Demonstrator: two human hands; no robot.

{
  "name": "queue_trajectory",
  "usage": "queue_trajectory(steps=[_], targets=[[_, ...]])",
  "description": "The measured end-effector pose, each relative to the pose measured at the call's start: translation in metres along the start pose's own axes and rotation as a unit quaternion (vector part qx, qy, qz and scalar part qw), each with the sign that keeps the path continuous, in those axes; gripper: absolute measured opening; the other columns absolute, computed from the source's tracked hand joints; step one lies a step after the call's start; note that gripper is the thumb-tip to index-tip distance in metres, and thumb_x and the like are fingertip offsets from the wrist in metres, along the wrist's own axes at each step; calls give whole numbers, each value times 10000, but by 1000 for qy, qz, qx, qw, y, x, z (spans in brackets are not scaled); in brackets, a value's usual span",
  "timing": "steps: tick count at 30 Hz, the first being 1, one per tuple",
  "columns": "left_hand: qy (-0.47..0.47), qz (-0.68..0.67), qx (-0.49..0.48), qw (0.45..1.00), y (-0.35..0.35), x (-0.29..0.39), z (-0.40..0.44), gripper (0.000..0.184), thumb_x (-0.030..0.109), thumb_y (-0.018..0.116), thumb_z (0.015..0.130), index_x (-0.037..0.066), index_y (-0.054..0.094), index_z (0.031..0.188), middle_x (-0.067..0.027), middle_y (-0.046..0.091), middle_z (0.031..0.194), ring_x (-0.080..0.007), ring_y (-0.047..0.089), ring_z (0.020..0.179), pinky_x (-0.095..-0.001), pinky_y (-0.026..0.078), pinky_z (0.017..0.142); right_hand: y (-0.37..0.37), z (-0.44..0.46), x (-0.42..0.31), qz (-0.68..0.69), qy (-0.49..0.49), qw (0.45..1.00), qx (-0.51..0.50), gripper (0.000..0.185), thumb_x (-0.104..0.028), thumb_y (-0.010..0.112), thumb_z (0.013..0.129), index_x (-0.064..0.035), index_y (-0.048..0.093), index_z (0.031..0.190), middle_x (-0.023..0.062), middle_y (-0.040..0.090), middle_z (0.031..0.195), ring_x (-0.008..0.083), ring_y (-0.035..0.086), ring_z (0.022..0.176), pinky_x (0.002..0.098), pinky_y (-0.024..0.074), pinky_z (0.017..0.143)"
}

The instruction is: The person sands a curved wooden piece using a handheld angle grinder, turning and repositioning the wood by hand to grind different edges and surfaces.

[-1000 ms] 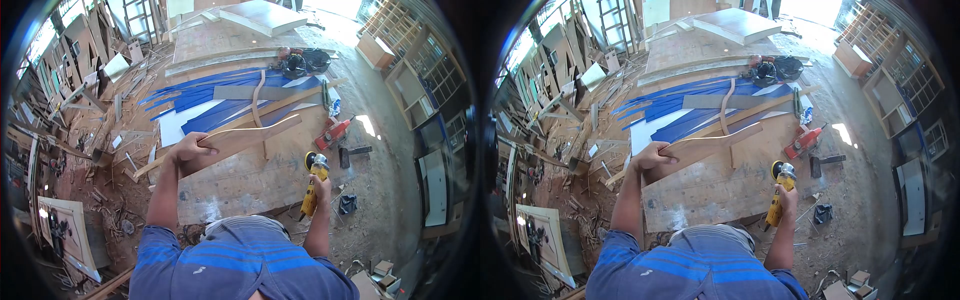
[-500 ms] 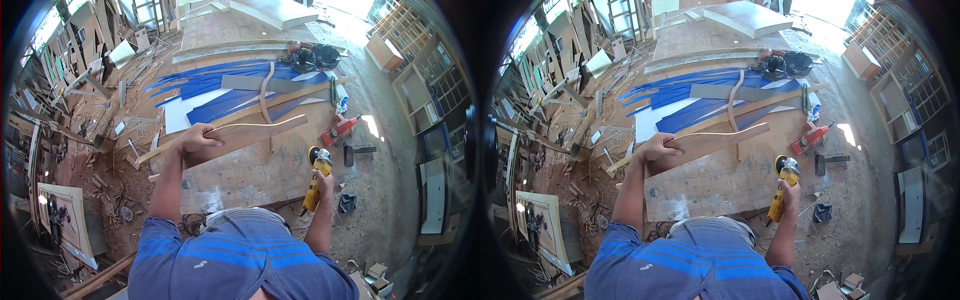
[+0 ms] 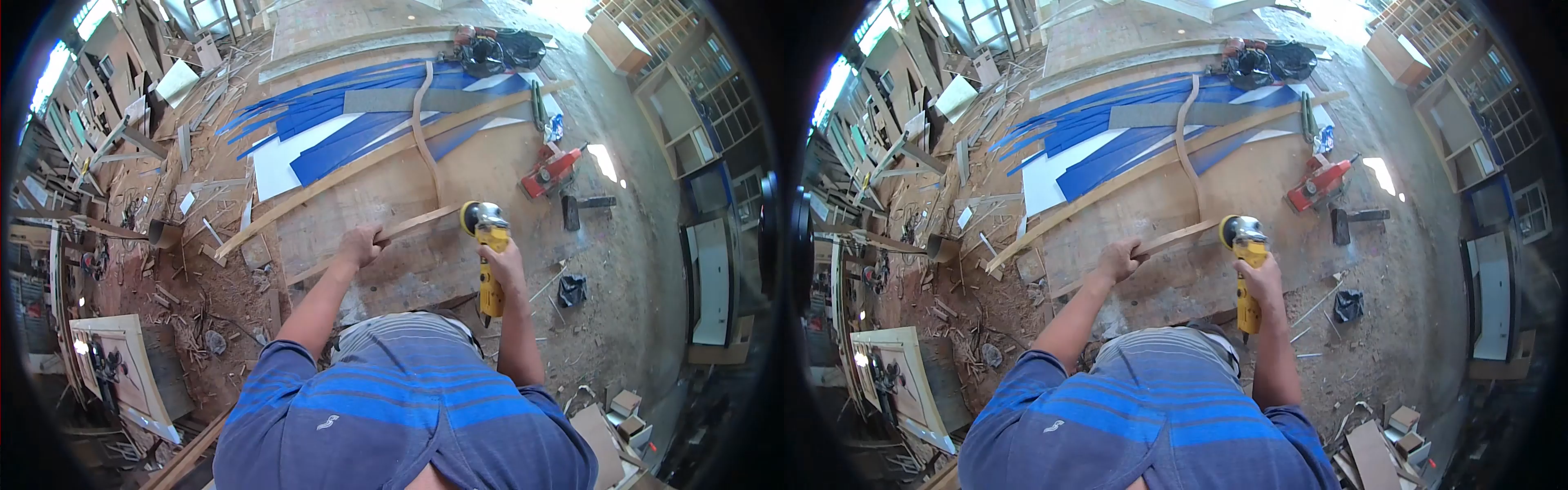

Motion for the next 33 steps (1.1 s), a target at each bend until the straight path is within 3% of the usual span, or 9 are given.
queue_trajectory(steps=[3,6,10,12,15,18,23,33], targets=[[12,8,52,999,10,-7,-8,313,366,817,867,95,704,978,-189,738,913,-405,719,873,-498,554,748,32,-5,-15,-61,-14,997,-36,612,-329,863,733,35,650,1175,203,761,1050,312,752,973,412,585,869],[16,-53,89,994,2,-20,-26,290,355,821,854,131,736,1019,-156,759,954,-393,731,913,-504,576,791,53,-25,-55,-109,-44,990,-82,642,-381,840,743,37,623,1180,268,747,1079,413,732,1047,469,574,918],[-48,-56,53,996,0,-44,-55,291,344,834,846,128,740,1018,-143,750,960,-379,725,906,-486,566,775,76,-45,-85,-142,-77,978,-128,629,-384,826,755,26,583,1164,301,735,1063,467,711,1054,516,564,924],[-38,-49,39,997,6,-51,-58,257,326,822,862,118,726,977,-138,738,940,-381,712,904,-483,554,774,79,-55,-104,-157,-69,974,-148,617,-384,827,760,25,584,1153,302,735,1058,470,712,1048,518,564,921],[92,-78,76,990,22,-45,-58,219,293,797,884,106,692,923,-140,710,917,-392,683,886,-490,534,765,73,-61,-103,-154,-70,978,-125,592,-363,837,761,22,596,1141,282,742,1038,442,726,1031,501,566,895],[111,-35,89,989,28,-40,-51,195,229,797,883,80,673,911,-170,688,886,-412,674,852,-482,530,724,55,-60,-96,-145,-66,983,-87,585,-359,837,766,19,583,1132,292,739,1022,457,722,1024,511,570,888],[117,-22,102,988,36,-34,-41,207,283,760,908,103,666,949,-146,692,925,-398,672,876,-483,527,756,38,-53,-72,-165,-51,984,-40,592,-344,837,766,29,570,1139,309,734,974,483,720,992,524,576,864],[150,-2,118,982,36,-27,-39,211,314,743,922,121,670,965,-119,684,903,-360,674,845,-468,528,739,90,-86,-91,-242,-62,954,-165,591,-385,801,786,-11,518,1147,292,734,969,488,715,961,560,568,849]])
Point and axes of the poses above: each hand's wrist, its own z-axis towards the middle knuckle, its own y-axis out of the palm, x = y × z, the point moved 3 cm from there along z, towards the middle knuckle
